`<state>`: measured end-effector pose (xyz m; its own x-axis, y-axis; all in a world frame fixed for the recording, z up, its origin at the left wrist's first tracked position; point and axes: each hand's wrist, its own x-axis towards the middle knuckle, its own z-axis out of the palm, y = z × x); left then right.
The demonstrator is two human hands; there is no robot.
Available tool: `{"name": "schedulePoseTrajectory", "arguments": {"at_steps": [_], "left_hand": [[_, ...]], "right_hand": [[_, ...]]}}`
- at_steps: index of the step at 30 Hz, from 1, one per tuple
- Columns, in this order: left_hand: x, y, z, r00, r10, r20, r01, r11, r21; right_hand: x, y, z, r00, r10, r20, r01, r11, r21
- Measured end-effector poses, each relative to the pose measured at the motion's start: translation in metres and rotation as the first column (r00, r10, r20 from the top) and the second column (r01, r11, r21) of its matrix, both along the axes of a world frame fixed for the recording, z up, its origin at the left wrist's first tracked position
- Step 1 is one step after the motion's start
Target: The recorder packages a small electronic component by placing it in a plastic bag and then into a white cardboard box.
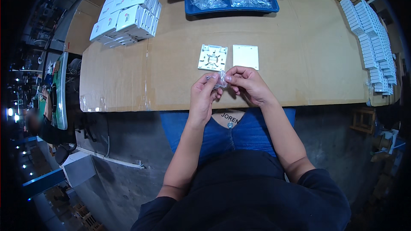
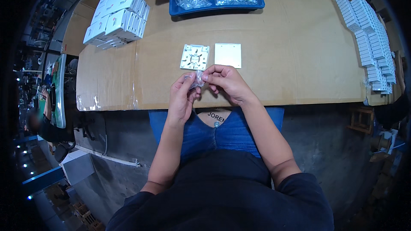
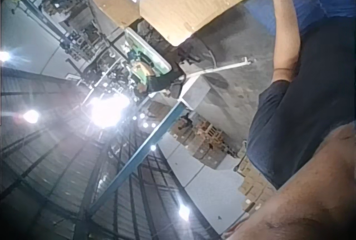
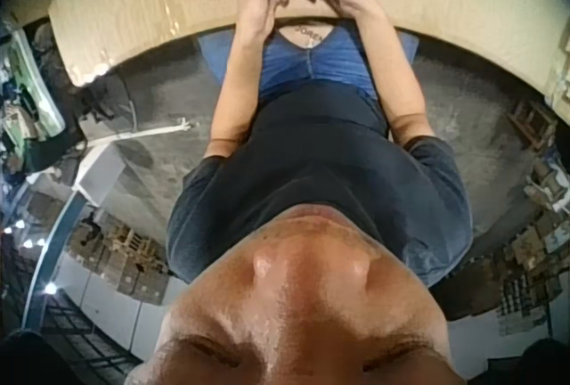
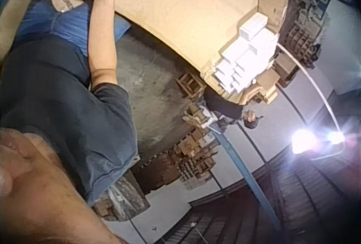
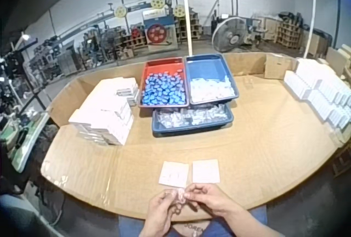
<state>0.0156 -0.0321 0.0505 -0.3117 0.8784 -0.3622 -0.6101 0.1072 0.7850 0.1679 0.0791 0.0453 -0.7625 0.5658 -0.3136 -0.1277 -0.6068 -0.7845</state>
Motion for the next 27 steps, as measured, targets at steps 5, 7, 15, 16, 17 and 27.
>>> {"name": "schedulePoseTrajectory", "arguments": {"at_steps": [5,7,15,16,17,27], "left_hand": [[0.002,0.001,-0.004,0.995,-0.002,-0.102,0.003,1.000,0.013],[0.002,0.002,-0.003,0.998,0.024,-0.056,-0.024,1.000,-0.009],[-0.011,-0.005,-0.016,0.948,-0.009,-0.318,0.001,1.000,-0.025],[-0.014,-0.005,-0.017,0.875,0.002,-0.485,-0.016,1.000,-0.026],[-0.015,-0.006,-0.017,0.875,0.002,-0.484,-0.017,0.999,-0.027],[-0.021,-0.004,0.024,0.050,0.040,-0.998,0.233,0.971,0.050]], "right_hand": [[-0.003,0.000,-0.008,0.982,-0.089,0.165,0.040,0.960,0.278],[-0.004,0.000,-0.010,0.980,-0.110,0.164,0.048,0.939,0.342],[-0.003,0.000,-0.011,0.992,-0.061,0.107,0.038,0.978,0.207],[-0.004,0.000,-0.009,0.992,-0.060,0.108,0.037,0.978,0.206],[-0.005,0.000,-0.007,0.992,-0.047,0.118,0.026,0.983,0.181],[-0.001,0.001,-0.007,0.985,-0.031,0.171,-0.013,0.968,0.251]]}}
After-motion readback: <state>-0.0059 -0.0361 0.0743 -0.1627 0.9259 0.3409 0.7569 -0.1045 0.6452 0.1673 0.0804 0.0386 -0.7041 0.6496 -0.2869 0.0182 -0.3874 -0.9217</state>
